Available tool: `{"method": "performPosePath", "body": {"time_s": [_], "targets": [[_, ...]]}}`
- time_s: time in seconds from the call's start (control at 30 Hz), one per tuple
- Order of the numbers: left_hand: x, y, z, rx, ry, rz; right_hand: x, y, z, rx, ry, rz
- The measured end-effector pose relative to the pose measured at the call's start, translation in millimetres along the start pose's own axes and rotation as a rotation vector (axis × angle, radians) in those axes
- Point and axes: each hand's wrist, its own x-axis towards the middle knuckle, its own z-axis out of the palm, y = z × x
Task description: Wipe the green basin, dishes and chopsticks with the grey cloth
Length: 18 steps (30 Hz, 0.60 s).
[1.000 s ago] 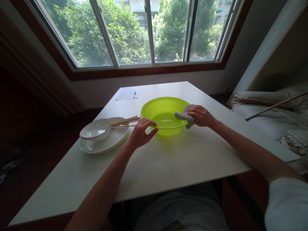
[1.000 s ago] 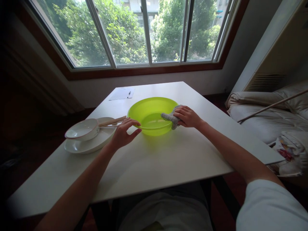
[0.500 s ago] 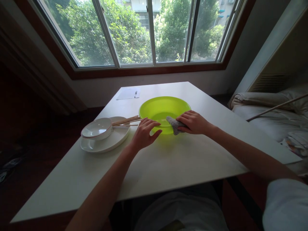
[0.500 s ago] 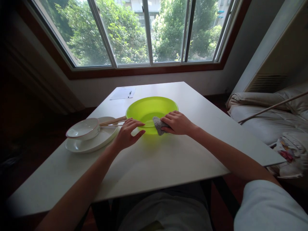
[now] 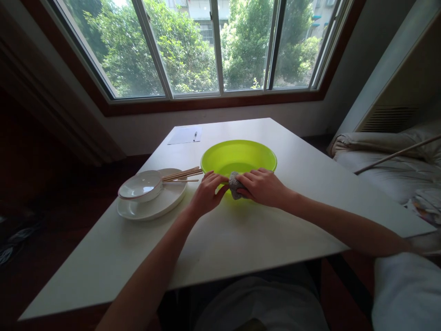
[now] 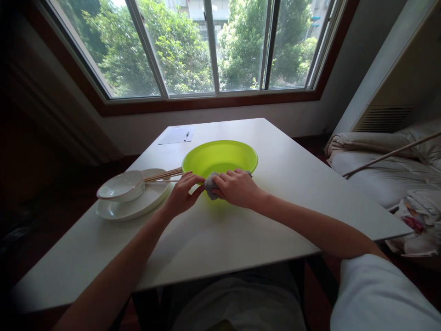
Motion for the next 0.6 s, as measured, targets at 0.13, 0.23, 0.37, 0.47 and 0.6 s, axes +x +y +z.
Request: {"method": "performPosePath", "body": {"time_s": [0.13,0.23,0.37,0.47,0.6], "targets": [[1.4,0.1,-1.6,-0.029,-0.021,-0.002,-8.3,9.3,6.4,-0.005,0.037,-0.036],[2.4,1.1,-4.1,-0.039,-0.037,-0.006,-18.2,26.1,14.2,0.004,0.093,-0.1],[2.8,0.7,-5.7,-0.063,-0.045,-0.004,-34.6,60.5,29.4,0.054,0.237,-0.208],[2.8,-0.7,-5.9,-0.076,-0.044,0.01,-45.5,86.6,41.3,0.105,0.336,-0.234],[2.6,-2.3,-6.5,-0.083,-0.037,0.031,-52.3,112.3,54.1,0.152,0.369,-0.239]]}}
